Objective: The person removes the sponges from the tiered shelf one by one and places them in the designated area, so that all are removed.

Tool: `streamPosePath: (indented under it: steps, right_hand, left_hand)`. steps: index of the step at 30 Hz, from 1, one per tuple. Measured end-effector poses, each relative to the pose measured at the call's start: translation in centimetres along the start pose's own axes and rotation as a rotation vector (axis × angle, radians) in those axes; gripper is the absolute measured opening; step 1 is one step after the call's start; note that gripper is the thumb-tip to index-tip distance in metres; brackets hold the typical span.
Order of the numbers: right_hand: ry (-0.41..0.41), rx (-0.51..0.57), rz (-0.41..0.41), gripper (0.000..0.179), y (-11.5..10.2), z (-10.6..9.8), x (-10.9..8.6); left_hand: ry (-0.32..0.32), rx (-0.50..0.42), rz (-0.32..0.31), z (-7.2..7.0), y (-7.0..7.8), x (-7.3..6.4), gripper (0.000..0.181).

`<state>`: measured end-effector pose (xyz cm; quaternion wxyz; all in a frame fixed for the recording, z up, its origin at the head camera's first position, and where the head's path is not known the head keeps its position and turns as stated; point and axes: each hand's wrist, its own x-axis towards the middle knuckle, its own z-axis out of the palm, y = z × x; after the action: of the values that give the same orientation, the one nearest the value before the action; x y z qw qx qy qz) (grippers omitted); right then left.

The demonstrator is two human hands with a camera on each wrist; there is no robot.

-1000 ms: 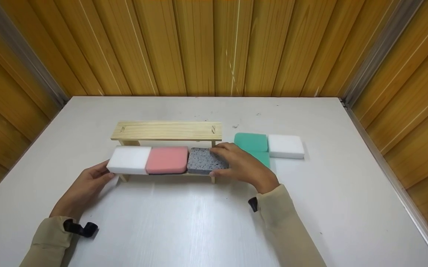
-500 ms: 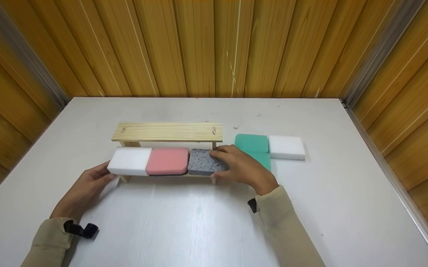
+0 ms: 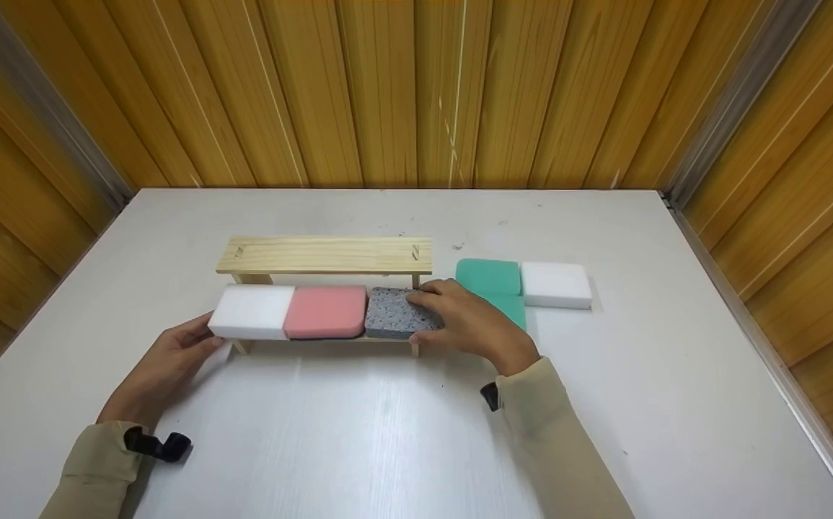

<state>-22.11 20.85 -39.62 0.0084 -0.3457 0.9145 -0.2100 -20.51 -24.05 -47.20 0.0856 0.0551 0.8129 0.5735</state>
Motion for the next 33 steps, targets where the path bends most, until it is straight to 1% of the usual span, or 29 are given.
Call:
streamPosePath:
  steps: [8,12,21,22,27,30,33]
  right_hand:
    - [-0.010,-0.001,-0.014,0.059,0.01,-0.23,0.06]
    - [-0.006,0.010,-0.011,0.060,-0.06,-0.24,0.04]
    - [0.013,0.014,-0.038,0.058,0.12,-0.10,-0.24]
    - [0.013,0.017,-0.037,0.058,0.12,-0.11,-0.28]
    - [0.010,0.029,-0.032,0.059,0.17,-0.27,-0.50]
    - [0.003,0.048,-0.015,0.059,0.16,-0.44,-0.60]
    - [-0.006,0.058,-0.006,0.059,0.19,-0.57,-0.68]
  left_hand:
    - [0.001,-0.006,0.003,-0.01,0.17,-0.01,0.057]
    - [0.000,-0.005,-0.005,0.01,0.19,-0.04,0.057]
    - [-0.003,-0.034,-0.046,0.07,0.12,-0.15,0.058]
    - [-0.008,-0.031,-0.044,0.08,0.11,-0.16,0.058]
    - [0.006,-0.026,-0.046,0.08,0.07,-0.12,0.057]
    - [0.014,-0.025,-0.052,0.09,0.09,-0.05,0.057]
    - [0.010,-0.022,-0.036,0.11,0.06,0.02,0.057]
